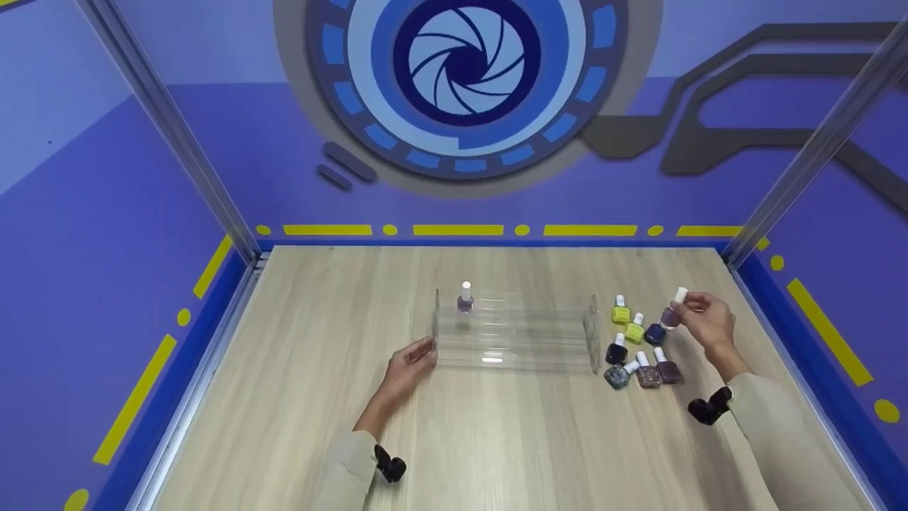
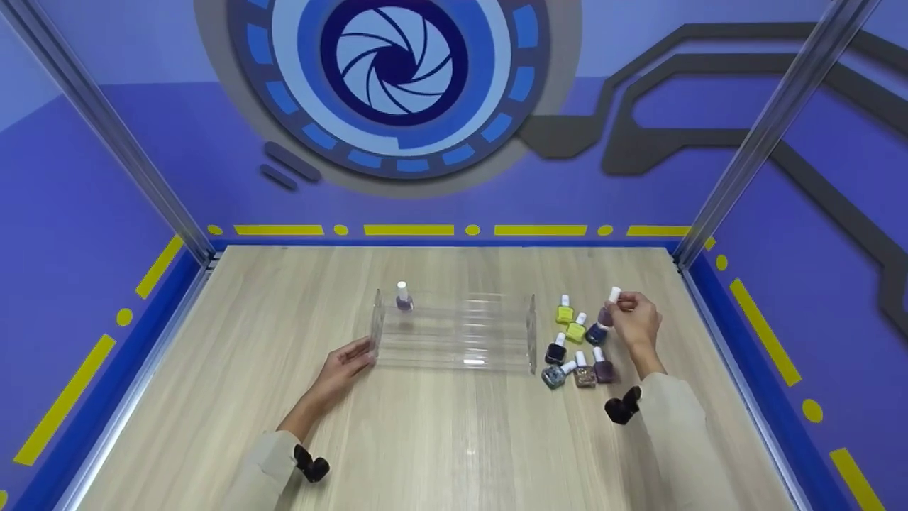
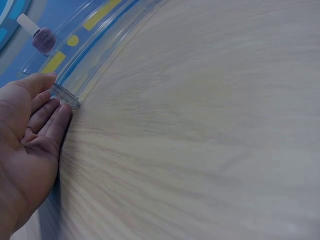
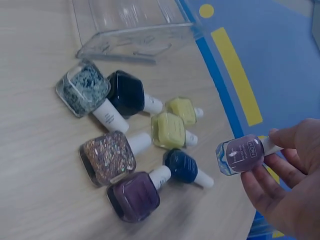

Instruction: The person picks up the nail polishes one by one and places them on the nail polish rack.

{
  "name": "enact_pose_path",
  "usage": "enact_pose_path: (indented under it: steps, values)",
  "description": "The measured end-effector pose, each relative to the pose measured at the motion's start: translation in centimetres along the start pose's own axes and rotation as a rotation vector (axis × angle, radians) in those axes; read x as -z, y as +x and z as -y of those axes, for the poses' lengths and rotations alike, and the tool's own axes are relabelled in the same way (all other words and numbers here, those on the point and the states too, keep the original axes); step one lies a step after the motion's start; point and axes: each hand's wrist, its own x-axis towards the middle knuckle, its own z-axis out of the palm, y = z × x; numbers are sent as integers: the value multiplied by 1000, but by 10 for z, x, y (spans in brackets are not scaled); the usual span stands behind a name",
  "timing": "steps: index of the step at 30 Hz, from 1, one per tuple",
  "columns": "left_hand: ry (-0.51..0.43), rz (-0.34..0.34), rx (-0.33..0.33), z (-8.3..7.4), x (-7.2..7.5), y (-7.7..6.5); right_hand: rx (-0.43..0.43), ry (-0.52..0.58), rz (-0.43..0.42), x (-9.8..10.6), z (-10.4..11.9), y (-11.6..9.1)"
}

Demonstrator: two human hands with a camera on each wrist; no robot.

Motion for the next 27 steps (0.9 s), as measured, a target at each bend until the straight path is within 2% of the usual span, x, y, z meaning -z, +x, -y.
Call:
enact_pose_path:
  steps: [7, 14, 19, 27]
  values:
    - [0, -7, -23, 1, 0, 0, 89, -15, 3, -9, 18, -4]
    - [-23, -13, -12, 2, -1, 1, 171, -70, -22, -19, 28, -7]
    - [-37, -14, 10, 1, -1, 3, 207, -59, 2, -28, 34, -11]
    - [-19, -13, -11, 0, -1, 1, 269, -99, 28, -41, 50, -19]
